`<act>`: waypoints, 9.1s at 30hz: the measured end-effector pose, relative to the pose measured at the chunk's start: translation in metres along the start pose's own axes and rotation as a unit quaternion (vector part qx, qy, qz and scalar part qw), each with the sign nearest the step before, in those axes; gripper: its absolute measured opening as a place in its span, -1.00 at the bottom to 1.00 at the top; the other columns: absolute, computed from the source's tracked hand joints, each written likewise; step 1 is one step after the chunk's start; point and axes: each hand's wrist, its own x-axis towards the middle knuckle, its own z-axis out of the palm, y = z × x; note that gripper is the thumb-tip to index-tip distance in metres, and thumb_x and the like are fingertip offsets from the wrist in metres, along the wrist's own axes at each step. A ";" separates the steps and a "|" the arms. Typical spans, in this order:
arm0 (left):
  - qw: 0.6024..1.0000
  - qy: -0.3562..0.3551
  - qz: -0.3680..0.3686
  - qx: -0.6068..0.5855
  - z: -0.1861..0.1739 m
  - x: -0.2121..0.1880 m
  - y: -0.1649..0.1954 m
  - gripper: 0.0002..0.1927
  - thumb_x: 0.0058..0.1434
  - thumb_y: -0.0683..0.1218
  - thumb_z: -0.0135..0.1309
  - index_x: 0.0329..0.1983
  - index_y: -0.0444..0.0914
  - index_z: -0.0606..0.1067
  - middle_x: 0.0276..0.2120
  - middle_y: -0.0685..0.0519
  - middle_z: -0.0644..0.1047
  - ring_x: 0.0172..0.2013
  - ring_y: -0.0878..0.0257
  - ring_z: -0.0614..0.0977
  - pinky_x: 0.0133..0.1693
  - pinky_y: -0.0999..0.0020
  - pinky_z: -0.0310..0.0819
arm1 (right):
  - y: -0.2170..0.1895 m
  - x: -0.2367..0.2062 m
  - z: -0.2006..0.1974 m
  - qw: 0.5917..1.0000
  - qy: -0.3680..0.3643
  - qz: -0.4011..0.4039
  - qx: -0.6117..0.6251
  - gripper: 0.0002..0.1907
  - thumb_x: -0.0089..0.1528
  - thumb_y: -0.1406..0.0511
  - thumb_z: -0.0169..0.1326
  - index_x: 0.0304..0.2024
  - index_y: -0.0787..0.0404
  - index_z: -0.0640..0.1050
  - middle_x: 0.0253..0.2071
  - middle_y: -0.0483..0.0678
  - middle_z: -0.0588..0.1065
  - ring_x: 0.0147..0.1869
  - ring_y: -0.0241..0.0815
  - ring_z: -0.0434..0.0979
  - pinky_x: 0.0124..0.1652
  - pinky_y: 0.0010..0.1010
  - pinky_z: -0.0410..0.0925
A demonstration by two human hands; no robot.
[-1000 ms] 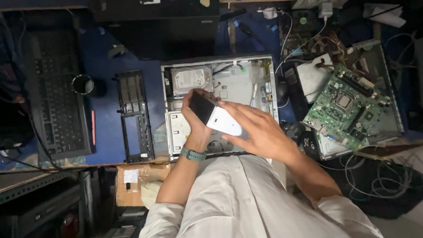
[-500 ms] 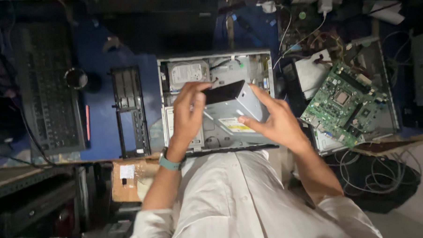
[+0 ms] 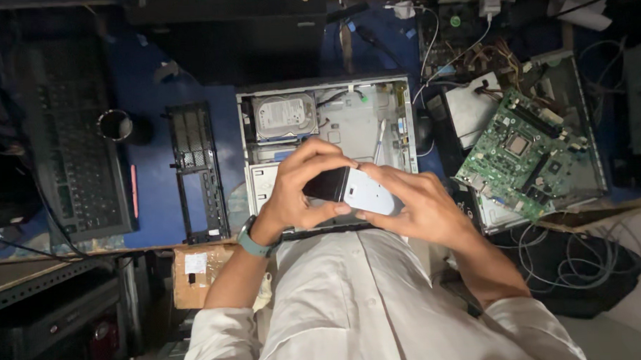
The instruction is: The person works on an open desktop computer case on a workbench. They remove a hard drive from a blue mounting caddy, fit the hard drive into the case's drive bay, unscrew and pull out an optical disc drive, and continue handling components and cables inside the case.
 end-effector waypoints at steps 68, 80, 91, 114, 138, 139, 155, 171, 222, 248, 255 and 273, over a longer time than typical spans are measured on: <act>0.986 0.061 -0.082 0.128 0.002 -0.024 -0.022 -0.36 0.51 0.29 -0.36 -0.40 -0.34 0.25 -0.44 -0.12 0.24 -0.37 -0.06 0.32 -0.25 0.11 0.17 | 0.024 -0.004 -0.001 0.988 -0.016 -0.148 0.034 -0.24 0.01 0.37 0.40 0.23 0.38 0.42 0.14 0.15 0.54 0.10 0.09 0.66 0.01 -0.24 0.52; 0.989 0.039 -0.134 0.040 0.008 -0.028 -0.031 -0.64 0.50 -0.14 -0.25 -0.43 -0.43 0.26 -0.51 -0.19 0.28 -0.46 -0.14 0.36 -0.32 0.04 0.25 | 0.021 -0.006 0.001 0.983 -0.034 -0.175 -0.043 -0.28 0.01 0.25 0.36 0.20 0.33 0.47 0.16 0.09 0.53 0.18 0.07 0.61 0.06 -0.20 0.51; 0.968 0.221 -0.110 0.054 0.010 -0.039 -0.059 -0.58 0.50 0.05 -0.19 -0.41 -0.32 0.31 -0.48 -0.04 0.31 -0.36 0.13 0.38 -0.21 0.12 0.25 | 0.070 -0.026 0.015 0.992 0.010 -0.116 0.054 -0.34 0.07 0.32 0.35 0.22 0.35 0.49 0.17 0.10 0.56 0.19 -0.06 0.65 0.10 -0.25 0.56; 0.927 -0.036 -0.165 0.334 0.013 0.015 0.028 -0.48 0.11 0.20 0.33 -0.17 -0.30 0.48 -0.35 -0.13 0.56 -0.33 -0.10 0.61 -0.32 0.04 0.49 | 0.001 0.025 0.004 0.974 0.142 -0.106 -0.137 -0.51 0.19 0.45 0.14 0.18 0.45 0.43 0.16 0.21 0.50 0.14 0.14 0.63 0.07 -0.22 0.52; 0.937 0.281 -0.203 -0.026 0.040 -0.023 -0.038 -0.38 0.42 0.09 0.12 0.34 -0.37 0.24 0.14 -0.16 0.48 0.12 0.08 0.54 0.16 0.22 0.42 | 0.143 -0.014 0.084 0.944 0.188 0.138 0.232 -0.22 0.26 0.32 0.17 0.45 0.42 0.17 0.36 0.17 0.33 0.44 -0.02 0.29 0.35 -0.28 0.15; 0.930 0.318 -0.180 -0.039 0.047 -0.024 -0.045 -0.33 0.46 0.08 0.10 0.42 -0.36 0.15 0.26 -0.16 0.37 0.24 0.09 0.44 0.26 0.21 0.31 | 0.153 -0.023 0.098 0.945 0.184 0.191 0.191 -0.18 0.22 0.33 0.22 0.43 0.44 0.16 0.33 0.18 0.31 0.38 -0.01 0.29 0.29 -0.26 0.14; 0.972 -0.033 -0.166 0.166 0.019 -0.045 0.015 -0.22 0.29 0.09 0.21 0.52 -0.16 0.21 0.26 -0.17 0.49 0.13 -0.12 0.60 0.10 0.15 0.51 | 0.261 -0.079 0.108 0.872 0.123 0.167 0.444 -0.37 0.07 0.07 0.43 0.00 0.38 0.60 -0.13 -0.09 0.59 -0.08 -0.30 0.57 -0.06 -0.44 0.42; 0.848 0.350 -0.393 0.067 -0.045 -0.206 -0.136 -0.35 0.51 0.08 0.04 0.42 -0.44 0.15 0.18 -0.20 0.47 0.15 0.14 0.52 0.15 0.30 0.40 | 0.155 0.041 0.118 0.859 -0.047 0.282 0.425 -0.42 0.31 0.18 0.12 0.33 0.25 0.36 0.14 0.02 0.53 0.05 -0.16 0.63 -0.12 -0.28 0.56; 0.789 0.162 -0.470 0.363 -0.044 -0.239 -0.143 0.26 0.03 0.37 0.31 0.48 -0.48 -0.01 0.32 -0.48 0.23 0.32 -0.32 0.29 0.32 -0.02 0.18 | 0.137 -0.046 0.249 0.919 -0.101 0.344 0.161 -0.07 0.27 0.08 0.17 0.53 0.15 0.00 0.30 0.16 0.43 0.26 -0.03 0.51 0.15 -0.28 0.38; 0.770 0.101 -0.534 0.334 -0.008 -0.203 -0.138 0.29 -0.14 0.14 0.43 0.53 -0.11 -0.14 0.41 -0.41 0.01 0.36 -0.31 0.18 0.25 -0.12 0.26 | 0.154 -0.014 0.269 0.911 -0.001 0.337 0.237 -0.11 0.21 0.13 0.21 0.46 0.24 0.09 0.16 0.14 0.49 0.04 -0.05 0.64 -0.01 -0.27 0.51; 0.827 0.135 -0.459 0.295 0.005 -0.200 -0.135 0.10 0.02 -0.07 0.27 0.54 -0.18 -0.11 0.37 -0.44 0.13 0.28 -0.36 0.31 0.23 -0.05 0.30 | 0.157 0.001 0.271 0.857 0.027 0.391 0.334 -0.20 0.22 0.12 0.22 0.40 0.26 0.22 0.18 0.12 0.48 0.20 -0.08 0.54 0.13 -0.29 0.42; 0.872 0.188 -0.411 0.188 0.004 -0.198 -0.150 -0.19 0.10 -0.16 0.05 0.46 -0.15 0.13 0.16 -0.16 0.54 -0.03 -0.18 0.67 -0.04 0.05 0.57 | 0.157 0.009 0.240 0.800 0.094 0.487 0.336 -0.16 0.21 -0.10 0.12 0.30 0.38 0.37 0.16 0.21 0.55 0.20 -0.03 0.55 0.15 -0.29 0.39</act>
